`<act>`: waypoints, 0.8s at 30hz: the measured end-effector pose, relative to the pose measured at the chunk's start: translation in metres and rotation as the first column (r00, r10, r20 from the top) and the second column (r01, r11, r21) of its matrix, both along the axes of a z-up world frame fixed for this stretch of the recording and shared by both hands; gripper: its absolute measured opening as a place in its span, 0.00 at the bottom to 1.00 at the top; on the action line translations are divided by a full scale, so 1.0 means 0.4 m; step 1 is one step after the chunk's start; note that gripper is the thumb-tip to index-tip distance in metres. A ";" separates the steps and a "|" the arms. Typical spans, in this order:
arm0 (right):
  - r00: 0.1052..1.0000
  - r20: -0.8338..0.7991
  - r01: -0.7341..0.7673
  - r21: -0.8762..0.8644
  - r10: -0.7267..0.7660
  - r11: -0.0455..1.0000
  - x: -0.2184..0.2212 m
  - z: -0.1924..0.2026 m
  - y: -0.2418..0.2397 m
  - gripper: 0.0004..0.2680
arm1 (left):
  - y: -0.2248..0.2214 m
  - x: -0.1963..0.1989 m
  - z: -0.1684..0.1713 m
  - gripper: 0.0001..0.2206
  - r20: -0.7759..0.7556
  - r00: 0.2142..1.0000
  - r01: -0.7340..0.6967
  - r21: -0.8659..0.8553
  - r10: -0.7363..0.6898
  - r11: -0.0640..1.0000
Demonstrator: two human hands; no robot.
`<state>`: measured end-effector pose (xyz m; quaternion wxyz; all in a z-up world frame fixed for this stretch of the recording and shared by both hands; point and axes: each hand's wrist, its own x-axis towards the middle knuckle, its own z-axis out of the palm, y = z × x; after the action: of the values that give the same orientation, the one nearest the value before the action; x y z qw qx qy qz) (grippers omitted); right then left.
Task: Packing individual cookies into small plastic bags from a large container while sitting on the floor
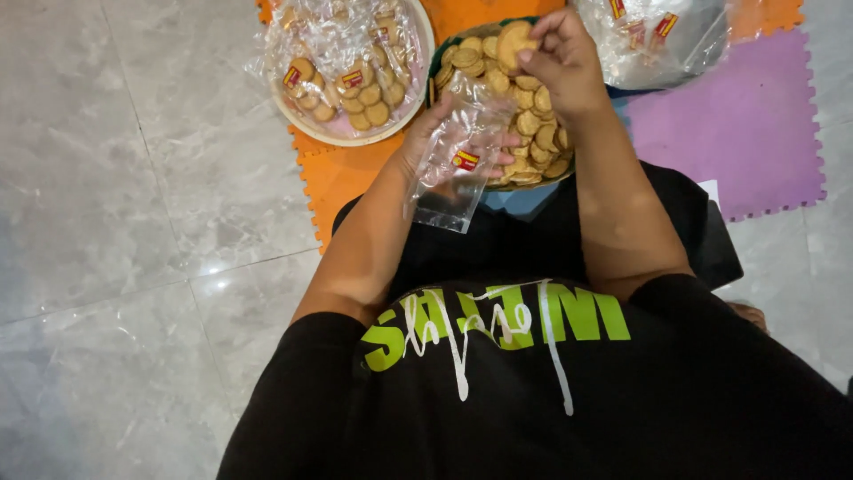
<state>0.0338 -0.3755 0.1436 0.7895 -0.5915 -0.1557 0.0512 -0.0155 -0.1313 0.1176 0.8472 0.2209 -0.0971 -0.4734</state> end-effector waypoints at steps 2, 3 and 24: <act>0.999 0.009 -0.041 -0.059 0.041 0.997 -0.012 0.008 -0.013 0.07 | -0.002 -0.001 0.008 0.42 -0.014 1.000 -0.007 0.018 0.007 1.000; 0.997 0.018 -0.075 -0.117 0.078 0.990 -0.019 0.013 -0.018 0.06 | -0.002 -0.003 0.012 0.42 -0.028 1.000 -0.008 0.037 0.009 0.999; 0.912 -0.316 -0.385 -0.450 0.259 0.806 -0.034 0.054 0.005 0.15 | 0.071 -0.099 -0.037 0.58 -0.271 0.875 -0.410 0.025 0.401 0.912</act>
<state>0.0202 -0.3734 0.1651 0.5999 -0.7305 -0.1393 0.2951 -0.0553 -0.1031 0.1026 0.9363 0.1557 0.0598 -0.3092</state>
